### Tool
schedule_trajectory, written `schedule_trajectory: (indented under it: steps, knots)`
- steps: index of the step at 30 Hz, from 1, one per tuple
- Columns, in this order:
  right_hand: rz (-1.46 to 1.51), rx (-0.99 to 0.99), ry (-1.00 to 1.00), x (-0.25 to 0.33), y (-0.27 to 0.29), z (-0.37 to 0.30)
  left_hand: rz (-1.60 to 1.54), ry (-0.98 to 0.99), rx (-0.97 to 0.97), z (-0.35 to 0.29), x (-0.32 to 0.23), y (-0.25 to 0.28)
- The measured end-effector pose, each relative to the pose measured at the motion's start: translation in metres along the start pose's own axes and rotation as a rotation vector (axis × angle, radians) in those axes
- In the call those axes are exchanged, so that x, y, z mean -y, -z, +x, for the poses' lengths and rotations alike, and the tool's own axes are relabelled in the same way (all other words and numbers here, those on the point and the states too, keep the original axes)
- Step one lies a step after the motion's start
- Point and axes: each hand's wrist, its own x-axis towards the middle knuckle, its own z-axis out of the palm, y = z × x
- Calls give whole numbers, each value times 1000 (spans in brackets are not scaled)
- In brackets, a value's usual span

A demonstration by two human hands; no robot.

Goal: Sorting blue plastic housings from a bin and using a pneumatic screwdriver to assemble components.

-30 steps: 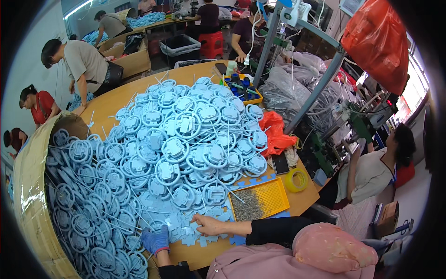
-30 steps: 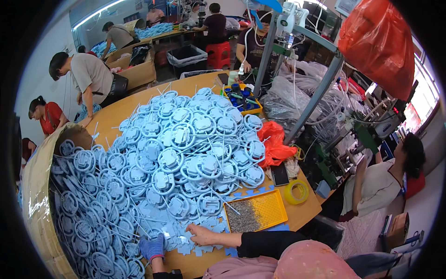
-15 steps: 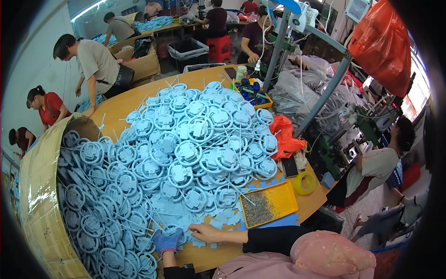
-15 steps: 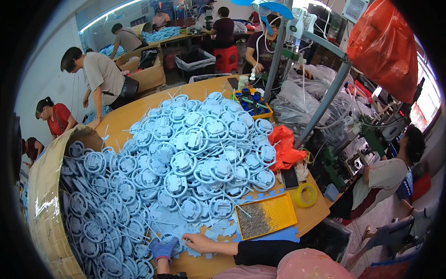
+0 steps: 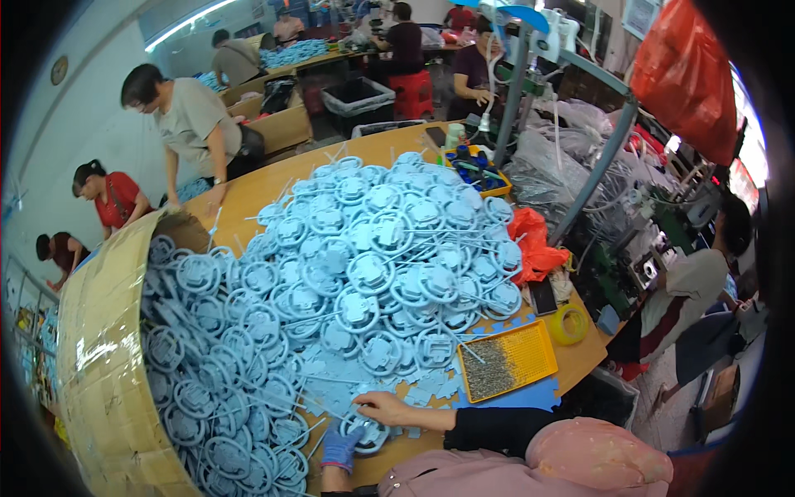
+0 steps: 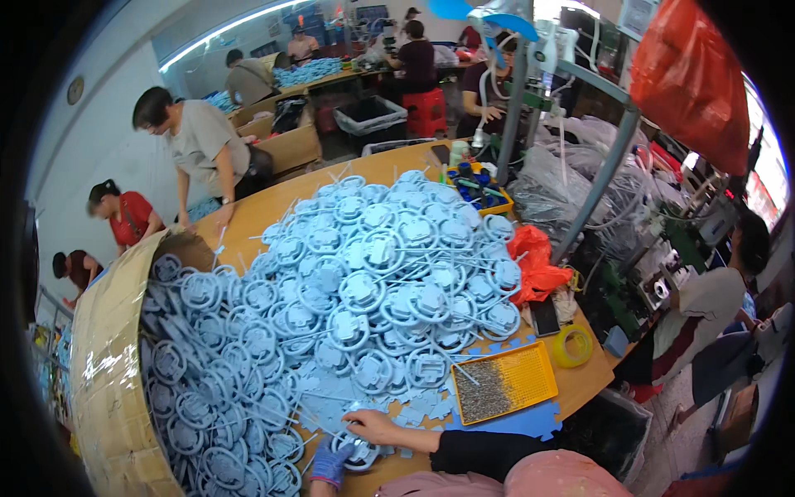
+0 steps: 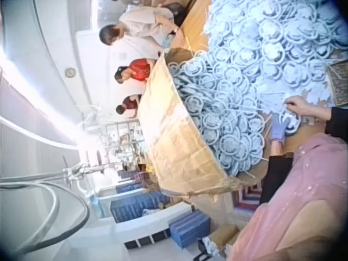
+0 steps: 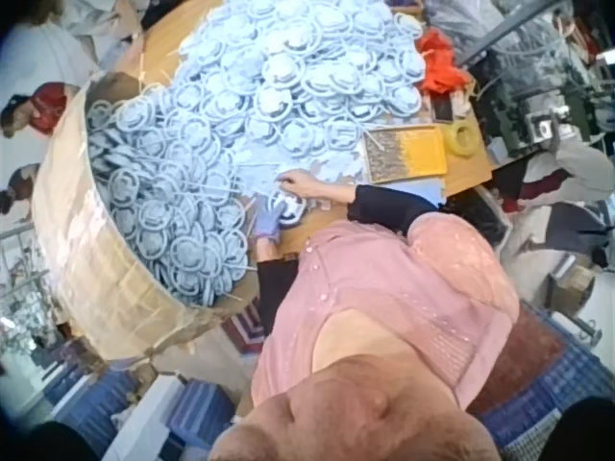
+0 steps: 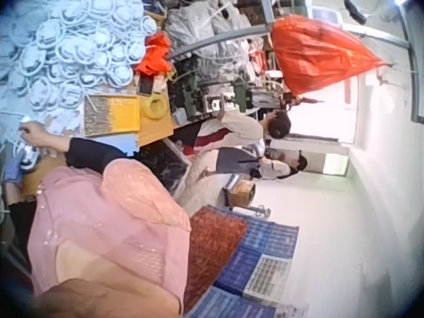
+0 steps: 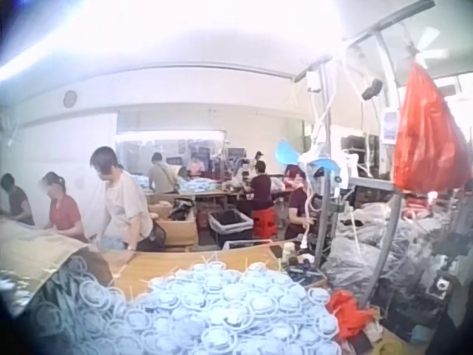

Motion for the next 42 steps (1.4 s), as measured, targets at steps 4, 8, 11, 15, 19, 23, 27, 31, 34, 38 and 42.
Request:
schedule_trajectory:
  steps: [4, 8, 11, 15, 19, 23, 27, 31, 34, 38, 42]
  knots:
    - [-208, -147, 423, 30, 22, -18, -303, 20, -73, -4, -37, -10]
    - [-516, -131, 635, 71, 37, -24, -622, 159, -180, -15, -93, -32]
    - [-569, -120, 574, 83, 35, -27, -723, 157, -161, -20, -94, -37]
    - [-670, -96, 551, 77, 23, -32, -739, 65, -75, -17, -79, -34]
    - [-551, -44, 521, 70, 26, -28, -682, -2, -118, -14, -69, -36]
    - [-105, -228, 175, 51, 29, -21, -399, -171, -191, -12, -58, -35]
    - [610, 194, -412, 53, 47, -13, -121, -244, -179, -20, -80, -34]
    - [860, 186, -478, 26, 48, -25, -97, -188, 74, -41, -128, -52]
    - [854, 171, -493, 30, 54, -30, -84, -120, 103, -33, -115, -55]
    - [712, 74, -466, 36, 60, -32, -107, -189, 137, -26, -114, -55]
    - [687, 39, -444, 31, 57, -33, -186, -105, 158, -23, -112, -55]
